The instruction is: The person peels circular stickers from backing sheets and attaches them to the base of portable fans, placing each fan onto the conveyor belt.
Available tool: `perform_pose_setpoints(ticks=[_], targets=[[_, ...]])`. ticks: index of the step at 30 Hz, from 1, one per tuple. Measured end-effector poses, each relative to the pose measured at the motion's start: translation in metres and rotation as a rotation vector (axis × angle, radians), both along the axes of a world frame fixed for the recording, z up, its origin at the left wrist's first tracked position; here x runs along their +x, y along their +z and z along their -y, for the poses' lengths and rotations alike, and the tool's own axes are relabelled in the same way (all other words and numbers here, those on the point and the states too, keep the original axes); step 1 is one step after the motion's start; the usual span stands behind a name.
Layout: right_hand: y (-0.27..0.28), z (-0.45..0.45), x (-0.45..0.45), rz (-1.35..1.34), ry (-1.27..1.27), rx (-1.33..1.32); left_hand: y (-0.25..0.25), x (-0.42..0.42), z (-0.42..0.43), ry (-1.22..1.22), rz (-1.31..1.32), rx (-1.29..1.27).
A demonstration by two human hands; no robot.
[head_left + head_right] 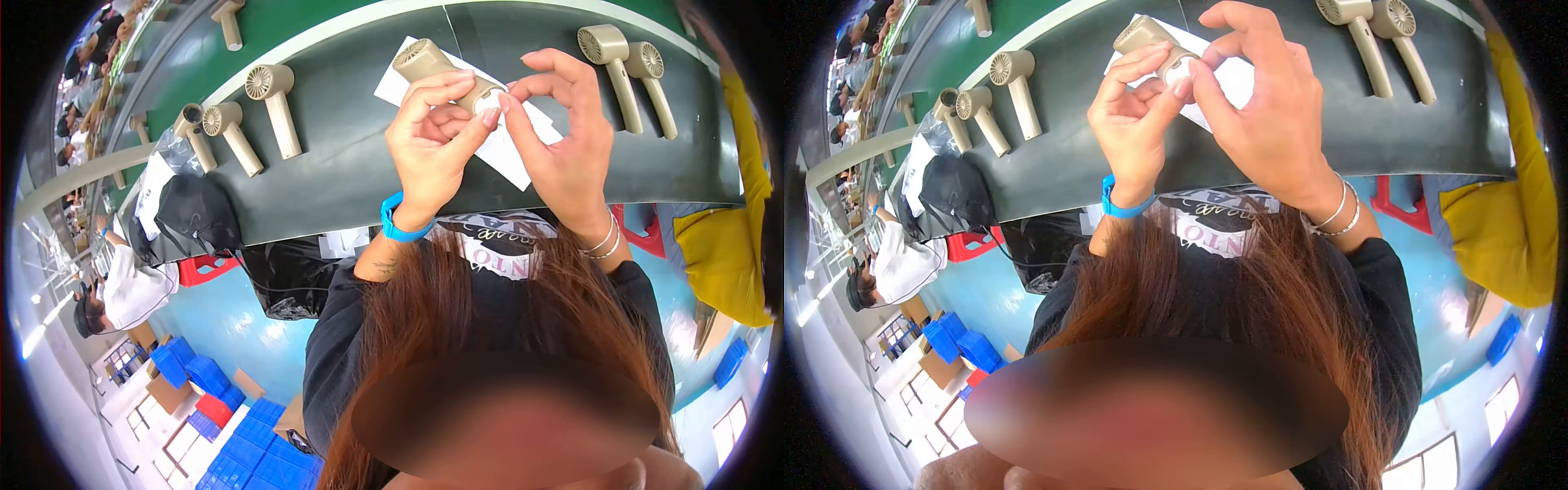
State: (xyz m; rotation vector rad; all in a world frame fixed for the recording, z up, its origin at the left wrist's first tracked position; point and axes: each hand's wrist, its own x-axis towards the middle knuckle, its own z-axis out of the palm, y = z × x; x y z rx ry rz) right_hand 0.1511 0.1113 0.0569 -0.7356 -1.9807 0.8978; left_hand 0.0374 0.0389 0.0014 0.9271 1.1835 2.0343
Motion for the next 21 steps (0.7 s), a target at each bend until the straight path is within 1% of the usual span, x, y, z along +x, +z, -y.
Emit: perform_pose_setpoints(ticks=[2, 5, 8, 11, 12, 13, 15, 17, 19, 21], targets=[[0.001, 0.000, 0.001, 0.030, -0.025, -0.002, 0.001, 0.001, 0.000, 0.002, -0.011, -0.009], [0.008, -0.003, 0.004, 0.228, -0.046, 0.169, 0.001, 0.002, 0.000, -0.004, -0.016, -0.021], [0.017, -0.010, 0.005, 0.346, -0.144, 0.269, -0.002, -0.002, 0.003, 0.034, -0.030, -0.019], [0.006, -0.036, 0.010, 0.279, -0.135, 0.212, 0.005, -0.029, -0.002, 0.059, -0.085, -0.010], [-0.009, -0.044, 0.016, 0.270, -0.117, 0.089, 0.005, -0.044, -0.009, 0.078, -0.162, -0.026], [-0.019, -0.046, 0.013, 0.306, -0.095, 0.065, 0.005, -0.059, -0.021, 0.062, -0.185, -0.014], [-0.038, -0.047, 0.005, 0.376, -0.057, 0.020, 0.010, -0.088, -0.055, 0.111, -0.389, -0.097], [-0.065, -0.046, -0.007, 0.311, 0.082, 0.092, -0.006, -0.123, -0.103, 0.270, -0.581, -0.032], [-0.077, -0.042, -0.024, 0.277, 0.157, 0.057, -0.021, -0.155, -0.150, 0.424, -0.768, 0.034], [-0.098, -0.045, -0.043, 0.249, 0.213, 0.018, -0.036, -0.181, -0.177, 0.420, -0.806, -0.033]])
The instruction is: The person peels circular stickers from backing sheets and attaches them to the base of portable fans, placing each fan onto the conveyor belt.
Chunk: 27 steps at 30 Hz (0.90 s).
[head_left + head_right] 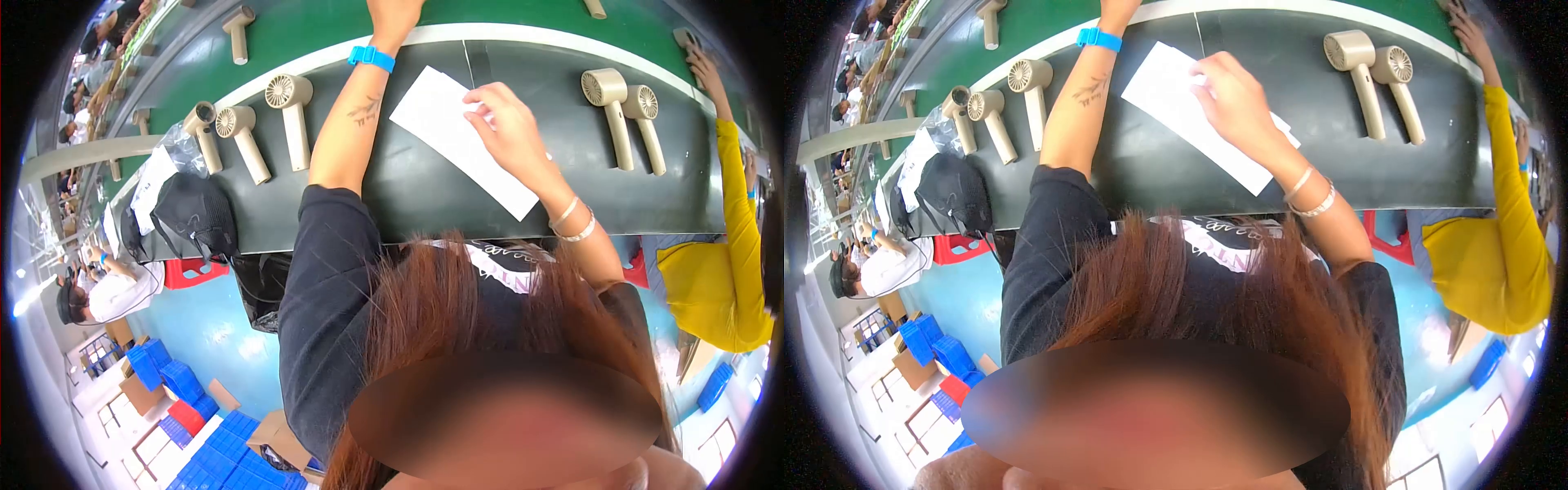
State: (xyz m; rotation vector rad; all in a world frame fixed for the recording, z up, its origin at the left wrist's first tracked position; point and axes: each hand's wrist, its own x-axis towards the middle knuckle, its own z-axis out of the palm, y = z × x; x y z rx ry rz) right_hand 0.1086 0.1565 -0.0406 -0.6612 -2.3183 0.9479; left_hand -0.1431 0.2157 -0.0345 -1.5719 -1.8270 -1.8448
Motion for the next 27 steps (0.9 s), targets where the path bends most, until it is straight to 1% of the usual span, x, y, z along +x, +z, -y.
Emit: perform_pose_setpoints(ticks=[4, 5, 8, 10, 12, 15, 18, 19, 21, 24, 25, 27], targets=[[-0.011, -0.003, -0.035, 0.050, -0.015, 0.045, -0.017, -0.010, -0.003, 0.018, -0.010, -0.079], [-0.011, 0.000, -0.042, 0.089, -0.038, 0.049, -0.009, -0.003, 0.012, 0.054, -0.006, -0.234], [-0.008, 0.010, -0.049, 0.141, -0.074, 0.096, 0.010, 0.025, 0.061, 0.107, -0.087, -0.068], [-0.010, 0.014, -0.052, 0.142, -0.078, 0.141, 0.005, 0.020, 0.105, -0.017, -0.081, -0.350], [-0.019, 0.013, -0.053, 0.136, -0.081, 0.185, -0.006, 0.020, 0.140, -0.213, -0.180, -0.490], [-0.022, 0.010, -0.052, 0.142, -0.022, 0.143, -0.009, 0.044, 0.182, -0.283, -0.281, -0.621], [-0.021, 0.012, -0.054, 0.028, -0.081, 0.111, -0.015, 0.051, 0.191, -0.230, -0.330, -0.590], [-0.020, 0.012, -0.055, 0.062, -0.070, 0.114, -0.016, 0.050, 0.190, -0.238, -0.262, -0.619], [-0.018, 0.012, -0.053, 0.129, -0.050, 0.122, -0.014, 0.048, 0.187, -0.262, -0.305, -0.662], [-0.012, 0.011, -0.048, 0.091, 0.031, 0.065, -0.012, 0.043, 0.180, -0.300, -0.420, -0.718], [-0.008, 0.011, -0.045, 0.078, 0.072, -0.008, -0.012, 0.042, 0.177, -0.315, -0.466, -0.736], [-0.001, 0.007, -0.038, 0.049, 0.141, -0.148, -0.009, 0.041, 0.175, -0.319, -0.460, -0.766]])
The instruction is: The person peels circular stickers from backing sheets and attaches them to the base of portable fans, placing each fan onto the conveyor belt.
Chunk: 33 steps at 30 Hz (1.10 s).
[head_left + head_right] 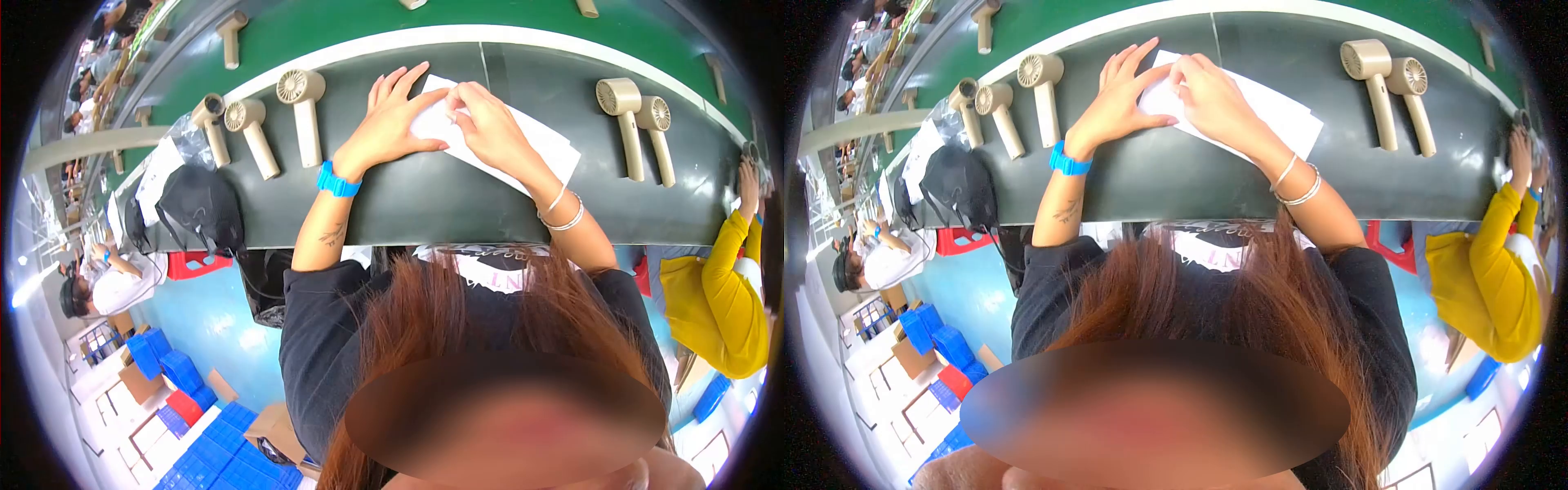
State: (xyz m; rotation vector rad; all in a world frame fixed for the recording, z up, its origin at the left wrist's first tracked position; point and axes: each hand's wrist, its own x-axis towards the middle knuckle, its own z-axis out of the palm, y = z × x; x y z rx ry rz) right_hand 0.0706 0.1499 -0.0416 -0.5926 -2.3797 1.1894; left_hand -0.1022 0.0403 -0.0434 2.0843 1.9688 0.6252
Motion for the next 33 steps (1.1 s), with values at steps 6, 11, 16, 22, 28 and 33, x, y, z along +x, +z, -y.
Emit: perform_pose_setpoints(ticks=[6, 11, 16, 22, 28, 33], targets=[[0.030, -0.118, 0.004, -0.252, -0.447, 0.211, 0.000, 0.003, -0.002, 0.021, -0.041, -0.029], [0.024, -0.199, -0.017, 0.186, -0.899, 0.622, 0.001, 0.003, -0.002, 0.031, 0.064, 0.008], [0.019, -0.211, -0.006, 0.000, -0.798, 0.664, 0.003, 0.007, 0.002, 0.112, 0.229, 0.153], [0.107, -0.045, 0.019, -0.198, -0.560, 0.233, 0.035, 0.062, -0.023, 0.092, 0.728, 0.438], [0.093, 0.011, 0.035, -0.298, -0.327, 0.358, 0.030, 0.081, -0.042, 0.097, 0.965, 0.551], [0.097, 0.015, 0.073, -0.577, -0.169, 0.052, 0.044, 0.084, -0.005, 0.111, 0.902, 0.492]])
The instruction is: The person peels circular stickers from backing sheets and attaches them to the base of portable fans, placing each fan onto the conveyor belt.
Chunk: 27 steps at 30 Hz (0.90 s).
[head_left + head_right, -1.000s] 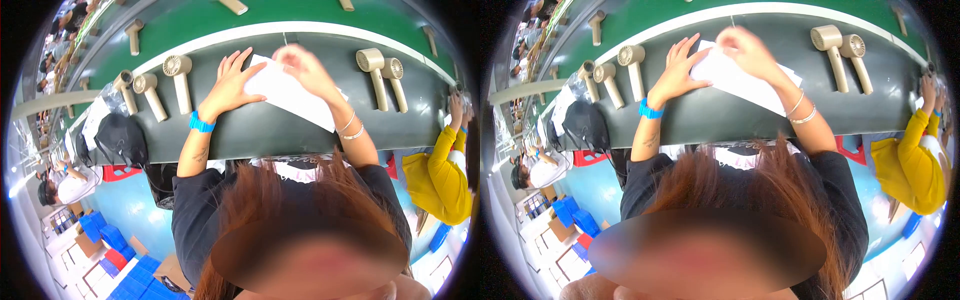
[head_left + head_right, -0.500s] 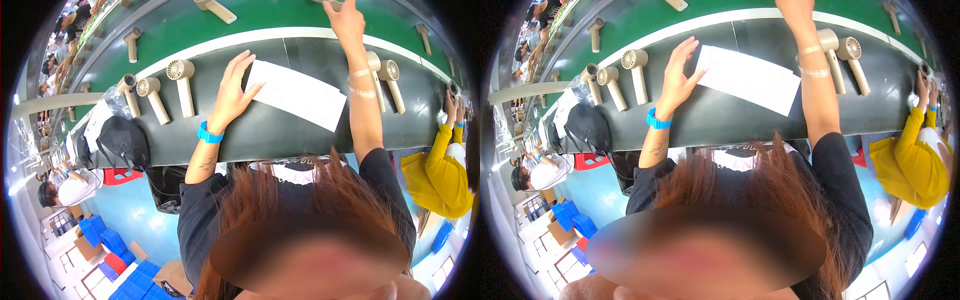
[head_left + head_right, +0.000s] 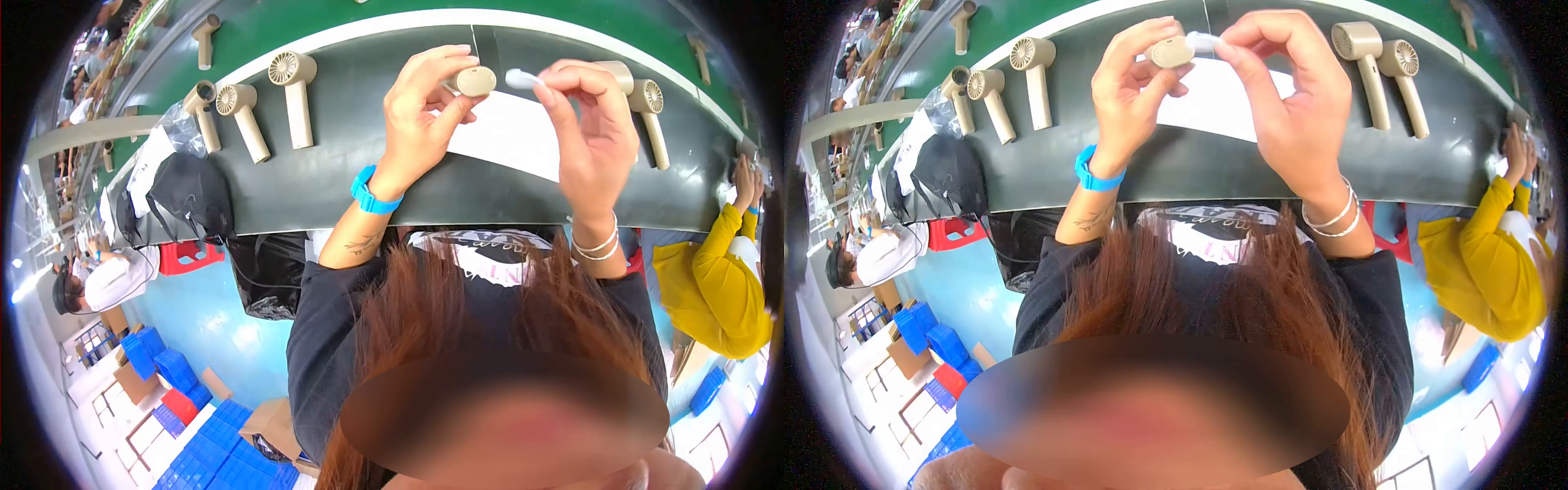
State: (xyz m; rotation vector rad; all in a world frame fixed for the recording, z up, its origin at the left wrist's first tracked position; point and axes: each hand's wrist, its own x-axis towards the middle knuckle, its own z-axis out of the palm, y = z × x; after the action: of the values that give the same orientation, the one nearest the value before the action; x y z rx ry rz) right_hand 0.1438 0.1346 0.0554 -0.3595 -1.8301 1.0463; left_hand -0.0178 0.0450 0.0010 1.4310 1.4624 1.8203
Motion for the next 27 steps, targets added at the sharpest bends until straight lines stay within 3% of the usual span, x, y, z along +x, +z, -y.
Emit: perform_pose_setpoints(ticks=[3, 6, 10, 21, 27], targets=[[0.003, 0.010, 0.006, 0.086, 0.140, -0.186, -0.002, 0.006, 0.017, 0.002, -0.017, -0.003], [0.002, 0.023, -0.004, -0.003, 0.205, -0.389, -0.003, 0.016, 0.024, 0.042, 0.060, 0.056], [-0.005, 0.029, -0.007, 0.009, 0.199, -0.474, 0.000, 0.021, 0.029, -0.029, 0.186, 0.067], [-0.009, 0.025, -0.008, 0.064, 0.149, -0.390, -0.003, 0.024, 0.029, -0.133, 0.342, 0.095], [-0.006, 0.024, -0.007, 0.089, 0.144, -0.395, -0.003, 0.023, 0.030, -0.117, 0.294, 0.076]])
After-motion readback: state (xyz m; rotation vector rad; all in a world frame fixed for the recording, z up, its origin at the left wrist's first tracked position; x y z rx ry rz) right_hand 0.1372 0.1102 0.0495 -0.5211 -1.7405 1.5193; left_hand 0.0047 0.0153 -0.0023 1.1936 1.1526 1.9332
